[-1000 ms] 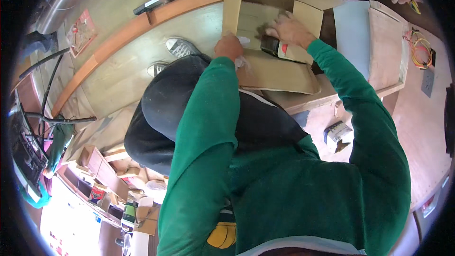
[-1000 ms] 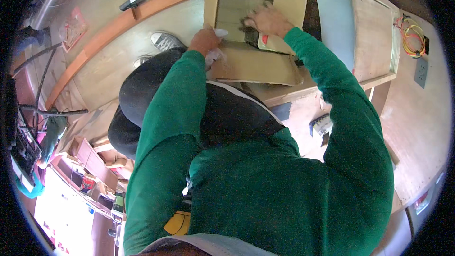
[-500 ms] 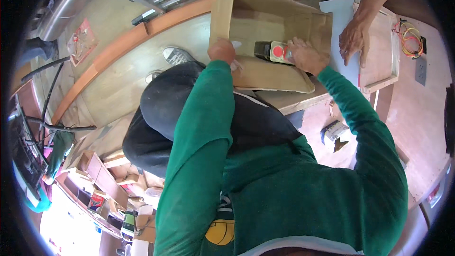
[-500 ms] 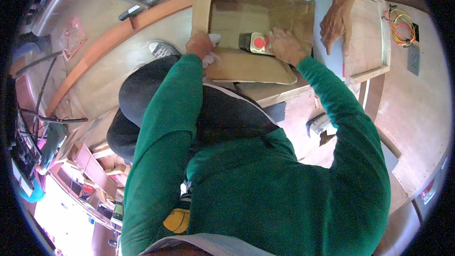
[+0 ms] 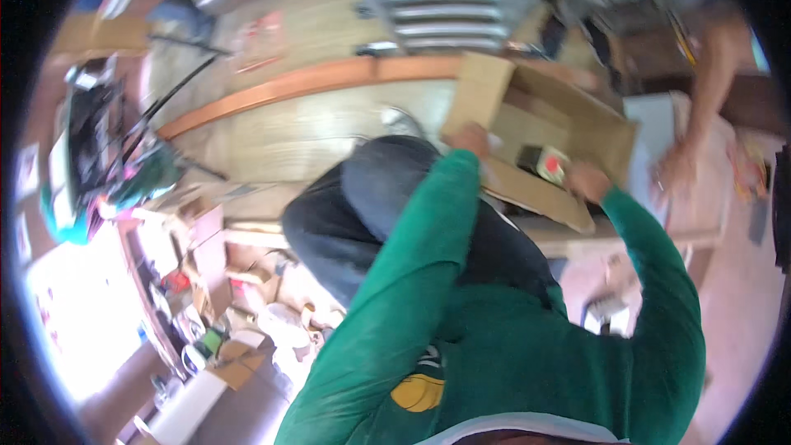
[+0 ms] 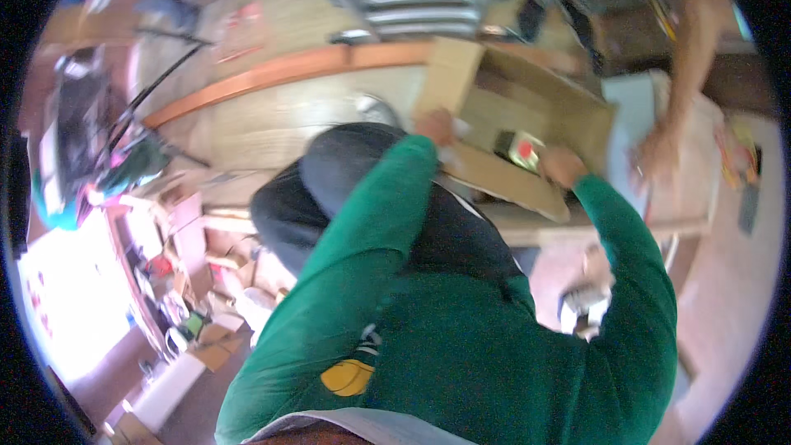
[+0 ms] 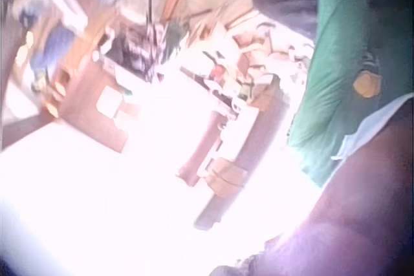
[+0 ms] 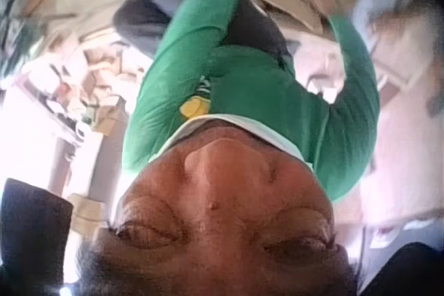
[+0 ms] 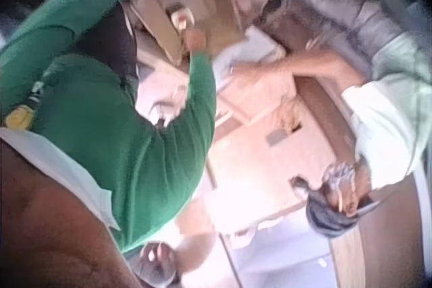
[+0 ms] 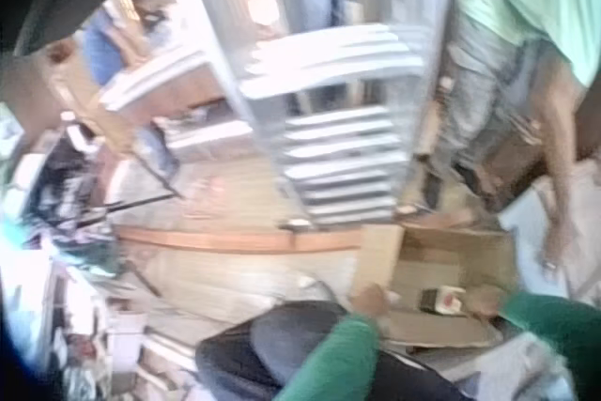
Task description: The person assembles a wooden box or drawer structure by positioning small wooden slats and fitting them into a larger frame, then clears the area and places items into a cardboard box.
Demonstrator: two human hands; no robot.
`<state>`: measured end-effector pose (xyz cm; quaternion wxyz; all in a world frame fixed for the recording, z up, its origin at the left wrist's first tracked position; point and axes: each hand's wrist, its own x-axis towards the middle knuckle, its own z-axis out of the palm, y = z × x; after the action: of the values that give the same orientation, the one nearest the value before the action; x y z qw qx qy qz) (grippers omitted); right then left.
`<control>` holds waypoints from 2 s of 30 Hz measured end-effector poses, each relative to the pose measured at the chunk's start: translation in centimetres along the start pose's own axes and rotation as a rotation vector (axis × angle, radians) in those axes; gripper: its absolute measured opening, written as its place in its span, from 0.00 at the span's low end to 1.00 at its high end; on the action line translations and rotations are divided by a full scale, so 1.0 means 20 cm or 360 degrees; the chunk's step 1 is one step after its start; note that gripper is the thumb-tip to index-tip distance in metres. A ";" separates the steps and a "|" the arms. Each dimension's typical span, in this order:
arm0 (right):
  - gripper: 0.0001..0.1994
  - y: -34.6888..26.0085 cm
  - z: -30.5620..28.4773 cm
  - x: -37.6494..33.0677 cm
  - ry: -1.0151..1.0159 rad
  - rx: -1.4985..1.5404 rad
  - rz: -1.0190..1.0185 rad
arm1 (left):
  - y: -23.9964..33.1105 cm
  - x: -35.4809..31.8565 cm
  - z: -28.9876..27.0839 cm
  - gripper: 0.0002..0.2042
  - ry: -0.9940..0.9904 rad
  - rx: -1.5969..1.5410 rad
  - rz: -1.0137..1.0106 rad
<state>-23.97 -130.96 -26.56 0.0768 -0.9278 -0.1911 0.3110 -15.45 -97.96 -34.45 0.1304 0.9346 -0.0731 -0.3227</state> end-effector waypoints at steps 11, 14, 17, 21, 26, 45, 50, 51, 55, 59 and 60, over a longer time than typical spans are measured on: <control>0.16 -0.45 -0.76 -0.13 -0.0113 -0.0030 0.0062 | 0.04 -0.05 -0.19 0.37 0.0073 -0.0118 0.0006; 0.16 -0.55 -1.01 -0.31 0.0257 0.0001 -0.0041 | 0.04 -0.03 -0.22 0.41 0.0128 -0.0359 -0.0082; 0.18 -0.66 -1.20 -0.54 0.0535 0.0093 0.0039 | 0.07 -0.01 -0.19 0.41 0.0149 -0.0417 -0.0128; 0.20 -0.89 -1.32 -0.73 0.1022 0.0442 0.0162 | 0.03 0.17 -0.19 0.22 0.0035 -0.0253 -0.0001; 0.21 -0.94 -1.36 -0.86 0.1435 0.0919 0.0444 | 0.16 0.11 -0.36 0.12 0.0149 -0.0230 0.0089; 0.25 -0.54 -0.72 -0.30 0.1285 0.0722 0.0633 | -1.46 -0.51 -1.50 0.18 0.0935 0.0648 0.0379; 0.25 -0.19 -0.23 0.06 0.1159 0.0649 0.0832 | -1.71 -0.91 -1.51 0.26 0.0695 0.0418 -0.0271; 0.24 -0.08 -0.09 0.14 0.1133 0.0631 0.0829 | -1.86 -0.98 -1.48 0.26 0.0721 0.0498 -0.0463; 0.24 0.14 0.08 0.23 0.1019 0.0459 0.1054 | -2.08 -1.25 -1.35 0.26 0.0811 0.0368 -0.0650; 0.23 0.26 0.09 0.25 0.0983 0.0262 0.1432 | -1.96 -1.41 -1.29 0.26 0.0727 0.0007 -0.0773; 0.23 0.31 0.12 0.25 0.0991 0.0277 0.1457 | -1.96 -1.45 -1.27 0.26 0.0730 -0.0101 -0.0767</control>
<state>-19.91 -134.64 -32.78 0.0632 -0.9544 0.2893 0.0386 -20.20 -49.20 -9.66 0.0923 0.9688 0.1914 -0.1277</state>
